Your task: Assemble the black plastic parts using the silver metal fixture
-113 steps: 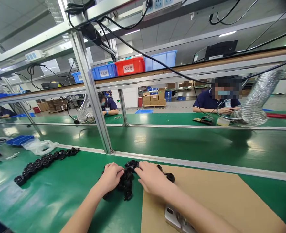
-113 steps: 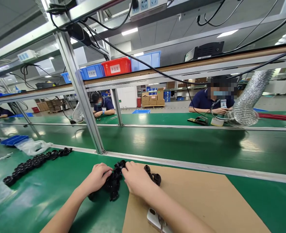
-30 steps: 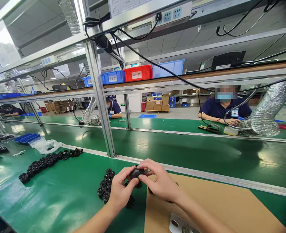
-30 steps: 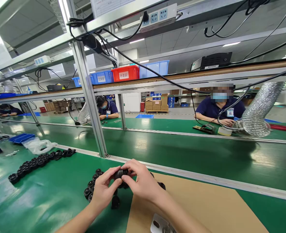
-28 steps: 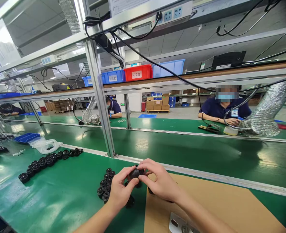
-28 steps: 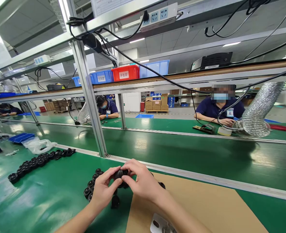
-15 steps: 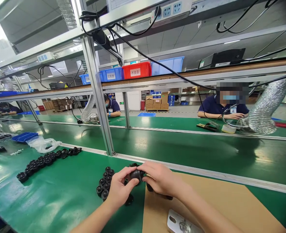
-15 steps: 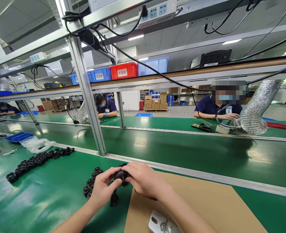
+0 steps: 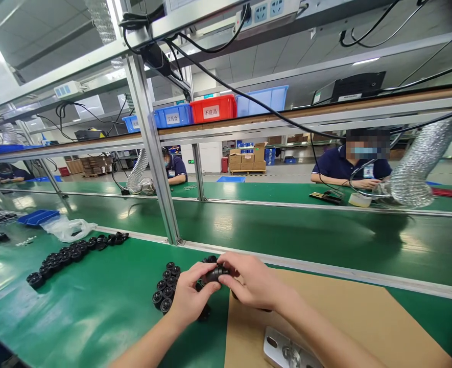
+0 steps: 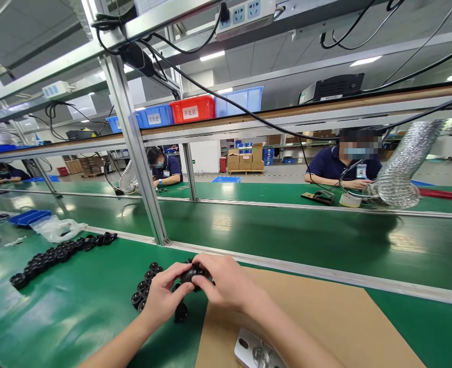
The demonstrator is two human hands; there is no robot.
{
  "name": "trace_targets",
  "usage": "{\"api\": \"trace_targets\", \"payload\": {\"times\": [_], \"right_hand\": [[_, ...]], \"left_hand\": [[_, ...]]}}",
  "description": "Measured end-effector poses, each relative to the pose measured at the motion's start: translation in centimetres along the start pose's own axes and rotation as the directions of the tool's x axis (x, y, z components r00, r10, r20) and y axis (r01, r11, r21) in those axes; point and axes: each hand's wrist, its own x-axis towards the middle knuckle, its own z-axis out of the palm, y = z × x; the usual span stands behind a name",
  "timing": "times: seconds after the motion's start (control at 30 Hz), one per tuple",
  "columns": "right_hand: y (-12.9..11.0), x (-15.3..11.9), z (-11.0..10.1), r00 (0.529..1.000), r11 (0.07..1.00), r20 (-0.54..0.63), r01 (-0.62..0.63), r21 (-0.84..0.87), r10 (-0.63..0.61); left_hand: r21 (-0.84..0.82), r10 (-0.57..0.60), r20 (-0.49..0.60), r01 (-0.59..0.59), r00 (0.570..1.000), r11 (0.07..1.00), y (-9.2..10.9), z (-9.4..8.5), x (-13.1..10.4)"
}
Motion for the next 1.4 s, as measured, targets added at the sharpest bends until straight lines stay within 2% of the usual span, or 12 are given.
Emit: {"api": "trace_targets", "payload": {"times": [0.07, 0.2, 0.33, 0.4, 0.53, 0.67, 0.83, 1.0, 1.1, 1.2, 1.3, 1.4], "right_hand": [[-0.1, 0.0, -0.1, 0.999, 0.999, 0.0, -0.052, 0.01, 0.052], [-0.1, 0.1, 0.1, 0.996, 0.992, 0.078, 0.059, -0.109, -0.051], [0.1, 0.1, 1.0, 0.984, 0.956, 0.045, -0.158, -0.245, 0.174], [0.1, 0.1, 0.9, 0.981, 0.951, 0.027, -0.18, -0.252, 0.192], [0.5, 0.0, -0.2, 1.0, 0.995, -0.016, -0.01, -0.103, 0.009], [1.5, 0.1, 0.0, 0.975, 0.961, 0.062, 0.22, -0.169, -0.212], [2.1, 0.2, 0.8, 0.98, 0.979, 0.001, 0.198, -0.043, -0.199], [2.1, 0.0, 0.2, 0.974, 0.971, 0.089, 0.215, -0.104, -0.206], [2.0, 0.1, 0.5, 0.992, 0.993, 0.07, 0.109, -0.049, -0.105], [1.3, 0.5, 1.6, 0.993, 0.98, 0.011, -0.116, 0.163, 0.116], [0.7, 1.1, 2.9, 0.924, 0.805, 0.076, -0.365, 0.468, 0.375], [1.0, 1.5, 3.4, 0.864, 0.634, 0.19, -0.477, 0.609, 0.467]], "left_hand": [[0.003, -0.001, 0.004, 0.001, 1.0, 1.0, 0.0, 0.0, 0.0], [0.002, -0.035, -0.009, 0.035, 0.999, 0.999, -0.1, -0.1, 0.0], [0.012, -0.028, 0.004, 0.028, 1.0, 1.0, -0.1, -0.3, 0.1], [0.014, -0.041, -0.001, 0.041, 0.999, 0.999, -0.2, -0.4, 0.2], [-0.068, -0.128, -0.03, 0.125, 0.991, 0.99, -0.4, -0.6, 0.5], [-0.156, -0.179, -0.026, 0.173, 0.984, 0.973, -0.8, -0.5, 0.4], [-0.161, -0.202, -0.029, 0.195, 0.979, 0.968, -1.0, 0.1, 0.2], [-0.268, -0.269, -0.015, 0.255, 0.963, 0.929, -0.8, 0.1, 0.3], [-0.2, -0.201, -0.025, 0.193, 0.979, 0.961, -0.9, 0.0, 0.1], [0.008, 0.017, -0.07, -0.017, 0.997, 1.0, -1.0, -0.2, 0.1], [0.255, 0.326, -0.062, -0.301, 0.943, 0.919, -0.8, -0.4, 0.2], [0.368, 0.441, 0.014, -0.415, 0.897, 0.832, -0.8, -0.8, 0.5]]}}
